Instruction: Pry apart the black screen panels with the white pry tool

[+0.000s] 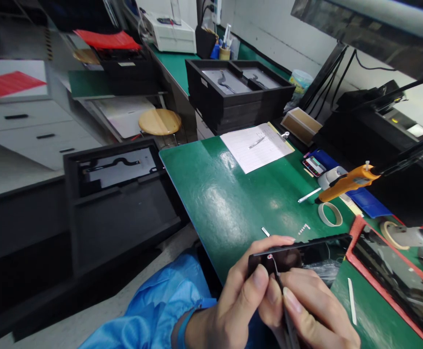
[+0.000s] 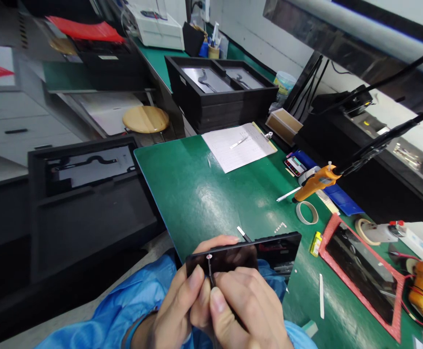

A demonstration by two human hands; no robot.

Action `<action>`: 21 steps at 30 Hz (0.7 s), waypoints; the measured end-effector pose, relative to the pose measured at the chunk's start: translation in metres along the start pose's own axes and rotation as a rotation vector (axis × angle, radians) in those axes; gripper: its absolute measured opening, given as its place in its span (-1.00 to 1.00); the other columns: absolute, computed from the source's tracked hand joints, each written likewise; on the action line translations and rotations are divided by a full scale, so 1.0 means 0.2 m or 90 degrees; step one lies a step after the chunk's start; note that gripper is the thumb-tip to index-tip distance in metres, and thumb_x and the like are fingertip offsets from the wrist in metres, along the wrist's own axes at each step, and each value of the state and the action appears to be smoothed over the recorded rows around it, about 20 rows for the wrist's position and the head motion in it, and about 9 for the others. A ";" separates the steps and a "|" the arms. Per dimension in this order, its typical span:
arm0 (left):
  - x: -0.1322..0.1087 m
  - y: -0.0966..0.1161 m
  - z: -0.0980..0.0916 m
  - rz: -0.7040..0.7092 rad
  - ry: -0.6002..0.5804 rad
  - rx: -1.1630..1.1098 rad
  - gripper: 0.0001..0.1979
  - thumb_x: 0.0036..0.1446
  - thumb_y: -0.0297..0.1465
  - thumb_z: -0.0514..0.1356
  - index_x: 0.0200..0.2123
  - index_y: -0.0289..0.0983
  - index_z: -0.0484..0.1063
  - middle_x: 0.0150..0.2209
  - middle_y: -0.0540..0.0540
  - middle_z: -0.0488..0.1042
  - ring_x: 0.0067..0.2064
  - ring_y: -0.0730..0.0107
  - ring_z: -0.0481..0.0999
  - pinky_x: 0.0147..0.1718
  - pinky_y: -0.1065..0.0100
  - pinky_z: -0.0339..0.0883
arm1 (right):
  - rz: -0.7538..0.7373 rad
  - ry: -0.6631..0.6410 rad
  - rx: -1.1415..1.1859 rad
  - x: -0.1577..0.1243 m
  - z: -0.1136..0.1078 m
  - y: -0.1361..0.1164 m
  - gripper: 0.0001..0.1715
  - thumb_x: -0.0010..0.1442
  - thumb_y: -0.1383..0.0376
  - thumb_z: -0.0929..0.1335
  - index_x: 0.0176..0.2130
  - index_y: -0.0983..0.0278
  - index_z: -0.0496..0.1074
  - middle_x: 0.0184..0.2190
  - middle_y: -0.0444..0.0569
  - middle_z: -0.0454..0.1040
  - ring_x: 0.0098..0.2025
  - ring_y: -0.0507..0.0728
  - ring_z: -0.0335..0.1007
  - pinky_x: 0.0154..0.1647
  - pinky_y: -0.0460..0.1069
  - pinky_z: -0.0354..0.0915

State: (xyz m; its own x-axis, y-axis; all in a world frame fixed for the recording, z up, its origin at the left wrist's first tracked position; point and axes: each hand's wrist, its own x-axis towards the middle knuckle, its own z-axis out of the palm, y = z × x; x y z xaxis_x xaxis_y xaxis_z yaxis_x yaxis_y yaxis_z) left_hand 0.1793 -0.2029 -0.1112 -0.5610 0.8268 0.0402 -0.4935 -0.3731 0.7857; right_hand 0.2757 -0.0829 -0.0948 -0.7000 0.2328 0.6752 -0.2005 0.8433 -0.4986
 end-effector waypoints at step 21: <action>0.01 0.00 -0.01 -0.004 -0.004 0.006 -0.29 0.65 0.15 0.13 0.44 -0.28 0.60 0.23 -0.26 0.76 0.27 -0.07 0.74 0.39 0.10 0.53 | 0.011 0.006 0.004 -0.02 0.01 0.00 -0.65 0.41 0.06 0.65 0.09 0.11 0.70 -0.18 0.06 0.79 -0.28 0.30 0.78 -0.33 0.14 0.74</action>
State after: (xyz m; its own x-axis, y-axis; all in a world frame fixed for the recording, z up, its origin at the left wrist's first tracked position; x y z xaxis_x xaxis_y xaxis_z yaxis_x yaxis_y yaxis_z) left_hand 0.1769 -0.2032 -0.1121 -0.5537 0.8318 0.0387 -0.4908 -0.3636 0.7918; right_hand 0.2769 -0.0850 -0.0974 -0.6967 0.2517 0.6717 -0.1930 0.8361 -0.5135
